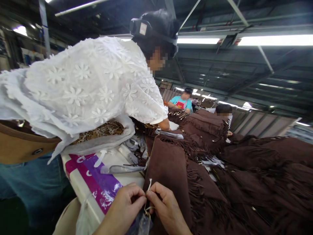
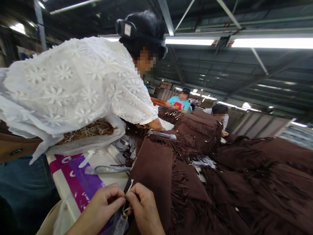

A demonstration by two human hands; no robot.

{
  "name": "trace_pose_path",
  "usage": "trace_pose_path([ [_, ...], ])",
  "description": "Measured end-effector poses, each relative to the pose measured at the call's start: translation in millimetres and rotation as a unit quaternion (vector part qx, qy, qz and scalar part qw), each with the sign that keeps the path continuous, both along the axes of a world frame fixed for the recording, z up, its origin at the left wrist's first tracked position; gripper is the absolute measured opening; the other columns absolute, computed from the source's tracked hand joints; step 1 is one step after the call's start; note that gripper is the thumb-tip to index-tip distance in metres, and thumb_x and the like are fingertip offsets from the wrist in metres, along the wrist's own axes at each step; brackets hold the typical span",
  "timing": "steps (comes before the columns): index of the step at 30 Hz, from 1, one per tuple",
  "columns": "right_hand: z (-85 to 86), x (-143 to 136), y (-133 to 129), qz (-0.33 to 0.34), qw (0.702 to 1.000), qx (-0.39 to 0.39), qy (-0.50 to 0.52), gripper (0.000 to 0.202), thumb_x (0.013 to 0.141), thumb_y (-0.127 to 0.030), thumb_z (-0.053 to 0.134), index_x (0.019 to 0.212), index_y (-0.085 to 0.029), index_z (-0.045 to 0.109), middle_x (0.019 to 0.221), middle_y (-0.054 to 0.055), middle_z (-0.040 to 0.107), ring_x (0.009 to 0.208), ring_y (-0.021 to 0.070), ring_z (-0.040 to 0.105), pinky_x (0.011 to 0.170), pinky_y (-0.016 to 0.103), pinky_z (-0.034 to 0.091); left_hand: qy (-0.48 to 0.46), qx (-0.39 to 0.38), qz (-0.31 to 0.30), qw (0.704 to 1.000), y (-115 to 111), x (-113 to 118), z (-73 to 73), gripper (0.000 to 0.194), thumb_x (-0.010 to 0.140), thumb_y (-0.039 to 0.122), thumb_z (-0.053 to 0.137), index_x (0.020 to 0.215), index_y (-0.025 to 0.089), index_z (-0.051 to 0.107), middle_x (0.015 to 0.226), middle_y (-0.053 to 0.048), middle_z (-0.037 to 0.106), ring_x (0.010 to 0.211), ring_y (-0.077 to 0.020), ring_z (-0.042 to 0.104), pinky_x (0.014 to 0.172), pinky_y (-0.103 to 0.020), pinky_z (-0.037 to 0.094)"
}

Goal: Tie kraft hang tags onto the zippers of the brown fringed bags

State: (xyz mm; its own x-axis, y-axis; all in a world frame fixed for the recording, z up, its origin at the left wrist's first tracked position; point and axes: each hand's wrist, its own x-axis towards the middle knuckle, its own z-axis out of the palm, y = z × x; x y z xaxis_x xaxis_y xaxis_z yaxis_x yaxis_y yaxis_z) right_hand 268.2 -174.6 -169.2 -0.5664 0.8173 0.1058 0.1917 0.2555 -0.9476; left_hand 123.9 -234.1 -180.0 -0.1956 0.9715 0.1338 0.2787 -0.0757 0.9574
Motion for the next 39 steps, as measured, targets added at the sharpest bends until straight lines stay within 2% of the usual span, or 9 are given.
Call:
trace_pose_path([
  [14, -0.1, 5.1, -1.7, 0.003, 0.998, 0.053, -0.018, 0.029, 0.09, -0.04, 0.051, 0.069, -0.019, 0.053, 0.062, -0.004, 0.047, 0.053, 0.0117, 0.048, 0.05, 0.021, 0.04, 0.028, 0.022, 0.039, 0.999, 2.1, 9.2, 0.6, 0.014, 0.071, 0.023, 0.049, 0.058, 0.019, 0.053, 0.06, 0.001, 0.051, 0.06, -0.0155, 0.049, 0.057, -0.025, 0.034],
  [17, 0.2, 7.1, -0.3, 0.012, 0.993, 0.1, -0.053, 0.025, 0.089, -0.033, 0.05, 0.067, -0.019, 0.051, 0.064, -0.003, 0.05, 0.059, 0.0126, 0.048, 0.054, 0.021, 0.039, -0.044, 0.02, 0.034, 0.998, 2.8, 6.9, -2.4, 0.013, 0.068, 0.027, 0.051, 0.058, 0.019, 0.052, 0.059, 0.002, 0.049, 0.06, -0.0145, 0.046, 0.056, -0.024, 0.034],
  [20, 1.5, 9.2, 1.4, 0.02, 0.992, 0.105, -0.068, 0.021, 0.087, -0.027, 0.051, 0.067, -0.019, 0.052, 0.067, -0.002, 0.051, 0.063, 0.0129, 0.048, 0.056, 0.021, 0.038, -0.182, -0.049, -0.026, 0.982, 3.4, 3.7, -1.8, 0.017, 0.064, 0.035, 0.056, 0.06, 0.02, 0.05, 0.05, 0.007, 0.04, 0.047, -0.0094, 0.035, 0.047, -0.021, 0.025],
  [22, 3.7, 10.5, 2.3, 0.033, 0.995, 0.072, -0.062, 0.018, 0.085, -0.023, 0.054, 0.067, -0.019, 0.053, 0.065, -0.004, 0.05, 0.06, 0.0115, 0.047, 0.053, 0.02, 0.037, -0.249, -0.099, -0.058, 0.962, 2.5, 2.3, 1.1, 0.021, 0.062, 0.039, 0.059, 0.063, 0.02, 0.049, 0.045, 0.011, 0.034, 0.041, -0.0062, 0.024, 0.043, -0.02, 0.016],
  [25, 7.6, 14.1, 3.6, 0.078, 0.996, -0.044, -0.01, 0.01, 0.079, -0.021, 0.063, 0.072, -0.018, 0.056, 0.06, -0.006, 0.05, 0.05, 0.0085, 0.043, 0.046, 0.018, 0.032, -0.277, -0.121, -0.067, 0.951, -1.3, 1.5, 7.3, 0.023, 0.061, 0.038, 0.062, 0.065, 0.02, 0.049, 0.044, 0.011, 0.037, 0.039, -0.0042, 0.022, 0.041, -0.02, 0.011],
  [28, 10.0, 21.4, 5.4, 0.149, 0.954, -0.232, 0.118, 0.022, 0.076, -0.032, 0.075, 0.078, -0.016, 0.061, 0.065, -0.003, 0.06, 0.048, 0.0075, 0.049, 0.05, 0.019, 0.041, -0.298, -0.12, -0.076, 0.944, -4.7, 1.3, 12.4, 0.022, 0.063, 0.038, 0.062, 0.067, 0.019, 0.052, 0.043, 0.009, 0.041, 0.037, -0.0036, 0.023, 0.04, -0.02, 0.009],
  [31, 12.2, 30.2, 7.3, 0.187, 0.892, -0.348, 0.22, 0.034, 0.079, -0.043, 0.074, 0.088, -0.01, 0.068, 0.085, 0.01, 0.071, 0.067, 0.0162, 0.066, 0.069, 0.032, 0.053, -0.36, -0.115, -0.07, 0.923, -5.0, 0.6, 15.1, 0.022, 0.061, 0.036, 0.064, 0.065, 0.018, 0.052, 0.046, 0.007, 0.046, 0.037, -0.0031, 0.026, 0.04, -0.019, 0.008],
  [35, 17.7, 35.5, 9.4, 0.218, 0.829, -0.412, 0.308, 0.045, 0.074, -0.025, 0.069, 0.116, -0.009, 0.069, 0.119, 0.016, 0.069, 0.11, 0.0265, 0.064, 0.093, 0.038, 0.048, -0.483, -0.117, -0.039, 0.867, -2.8, -3.3, 15.1, 0.03, 0.055, 0.03, 0.073, 0.065, 0.018, 0.048, 0.055, 0.007, 0.051, 0.041, -0.0022, 0.03, 0.041, -0.018, 0.007],
  [39, 19.7, 34.0, 9.3, 0.196, 0.823, -0.409, 0.343, 0.059, 0.067, -0.027, 0.077, 0.124, -0.014, 0.066, 0.134, 0.016, 0.061, 0.126, 0.0294, 0.054, 0.101, 0.038, 0.043, -0.554, -0.108, -0.049, 0.824, -3.5, -8.0, 11.9, 0.035, 0.053, 0.025, 0.079, 0.072, 0.018, 0.051, 0.066, 0.003, 0.063, 0.043, -0.0029, 0.033, 0.041, -0.018, 0.009],
])
